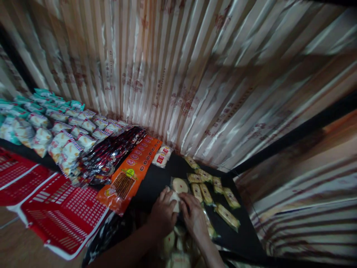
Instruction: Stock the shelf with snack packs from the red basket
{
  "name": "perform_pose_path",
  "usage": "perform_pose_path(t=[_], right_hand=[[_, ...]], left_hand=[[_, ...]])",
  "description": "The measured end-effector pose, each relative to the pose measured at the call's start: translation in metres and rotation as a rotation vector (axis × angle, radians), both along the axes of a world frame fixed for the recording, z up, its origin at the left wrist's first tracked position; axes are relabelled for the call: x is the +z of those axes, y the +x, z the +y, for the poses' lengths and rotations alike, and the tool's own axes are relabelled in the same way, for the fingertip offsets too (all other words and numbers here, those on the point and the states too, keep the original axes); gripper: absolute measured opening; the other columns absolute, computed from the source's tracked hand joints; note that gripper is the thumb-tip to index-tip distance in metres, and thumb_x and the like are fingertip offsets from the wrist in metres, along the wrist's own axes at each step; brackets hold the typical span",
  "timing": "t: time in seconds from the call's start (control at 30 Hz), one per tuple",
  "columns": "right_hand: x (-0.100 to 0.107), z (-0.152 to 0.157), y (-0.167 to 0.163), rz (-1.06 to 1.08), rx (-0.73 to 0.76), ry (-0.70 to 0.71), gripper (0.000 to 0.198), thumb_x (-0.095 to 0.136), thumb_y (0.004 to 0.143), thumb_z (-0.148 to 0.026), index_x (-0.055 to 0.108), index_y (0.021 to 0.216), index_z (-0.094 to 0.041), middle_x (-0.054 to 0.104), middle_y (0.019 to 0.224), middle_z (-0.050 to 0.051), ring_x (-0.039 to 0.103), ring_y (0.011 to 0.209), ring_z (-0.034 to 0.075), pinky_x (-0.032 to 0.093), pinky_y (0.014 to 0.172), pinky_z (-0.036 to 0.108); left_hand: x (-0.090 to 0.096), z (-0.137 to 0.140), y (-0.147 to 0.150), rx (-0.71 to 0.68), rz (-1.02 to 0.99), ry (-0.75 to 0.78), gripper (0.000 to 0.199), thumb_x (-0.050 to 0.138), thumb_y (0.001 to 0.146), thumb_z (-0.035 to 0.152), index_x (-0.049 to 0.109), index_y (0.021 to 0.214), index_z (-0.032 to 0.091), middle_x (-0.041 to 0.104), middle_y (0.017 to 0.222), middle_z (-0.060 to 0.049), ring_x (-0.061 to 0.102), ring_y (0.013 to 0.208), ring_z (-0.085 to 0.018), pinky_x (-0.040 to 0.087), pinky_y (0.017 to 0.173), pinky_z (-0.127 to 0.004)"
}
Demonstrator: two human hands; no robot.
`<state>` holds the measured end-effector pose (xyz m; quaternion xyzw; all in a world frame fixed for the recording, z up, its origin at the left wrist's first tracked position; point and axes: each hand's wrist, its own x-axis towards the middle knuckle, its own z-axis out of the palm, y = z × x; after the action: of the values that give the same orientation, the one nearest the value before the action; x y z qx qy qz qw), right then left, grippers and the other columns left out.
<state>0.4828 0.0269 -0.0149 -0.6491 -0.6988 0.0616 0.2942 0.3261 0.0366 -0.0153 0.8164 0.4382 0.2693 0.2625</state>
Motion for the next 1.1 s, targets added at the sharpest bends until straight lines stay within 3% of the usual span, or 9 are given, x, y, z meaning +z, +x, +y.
perform_pose_path(t=[0.13,0.33,0.6,0.77,1.1], right_hand=[[-0.012,-0.020,-0.006,-0.058,-0.001,0.026,0.031,0.041,0.084,-0.025,0.068,0.099,-0.021,0.069,0.104,0.009,0.060,0.101,0.024,0.046,0.093,0.044],[-0.020,-0.039,-0.017,-0.081,0.001,0.021,0.032,0.041,0.084,-0.023,0.067,0.101,-0.018,0.067,0.108,0.011,0.059,0.103,0.023,0.048,0.092,0.041],[-0.012,-0.023,-0.007,-0.137,-0.072,0.107,0.037,0.039,0.081,-0.015,0.064,0.108,-0.017,0.061,0.119,0.012,0.054,0.111,0.024,0.045,0.094,0.044],[-0.010,0.000,-0.001,-0.223,-0.042,-0.016,0.053,0.037,0.070,0.001,0.064,0.111,-0.019,0.061,0.120,0.009,0.053,0.115,0.021,0.045,0.095,0.036],[0.010,0.011,-0.006,-0.373,-0.062,-0.101,0.029,0.037,0.084,-0.010,0.063,0.091,-0.021,0.067,0.096,0.007,0.061,0.090,0.019,0.045,0.076,0.027]], left_hand=[[-0.021,-0.018,-0.007,-0.045,0.136,0.030,0.051,0.058,0.076,0.021,0.048,0.126,0.015,0.032,0.145,-0.015,0.020,0.136,-0.032,0.028,0.107,-0.047],[-0.041,-0.024,-0.015,-0.012,0.161,0.133,0.038,0.046,0.085,0.013,0.051,0.122,0.017,0.037,0.142,-0.012,0.021,0.136,-0.026,0.030,0.108,-0.041],[-0.034,-0.026,-0.021,0.005,0.095,0.175,0.035,0.038,0.085,0.008,0.057,0.114,0.016,0.045,0.137,-0.012,0.030,0.133,-0.024,0.036,0.106,-0.040],[-0.029,-0.029,-0.022,0.025,0.089,0.131,0.040,0.040,0.079,0.007,0.056,0.116,0.015,0.042,0.139,-0.012,0.027,0.134,-0.026,0.036,0.106,-0.043],[-0.019,-0.033,-0.025,0.041,0.110,0.076,0.043,0.041,0.077,0.006,0.055,0.117,0.013,0.039,0.141,-0.014,0.023,0.136,-0.027,0.029,0.109,-0.042]])
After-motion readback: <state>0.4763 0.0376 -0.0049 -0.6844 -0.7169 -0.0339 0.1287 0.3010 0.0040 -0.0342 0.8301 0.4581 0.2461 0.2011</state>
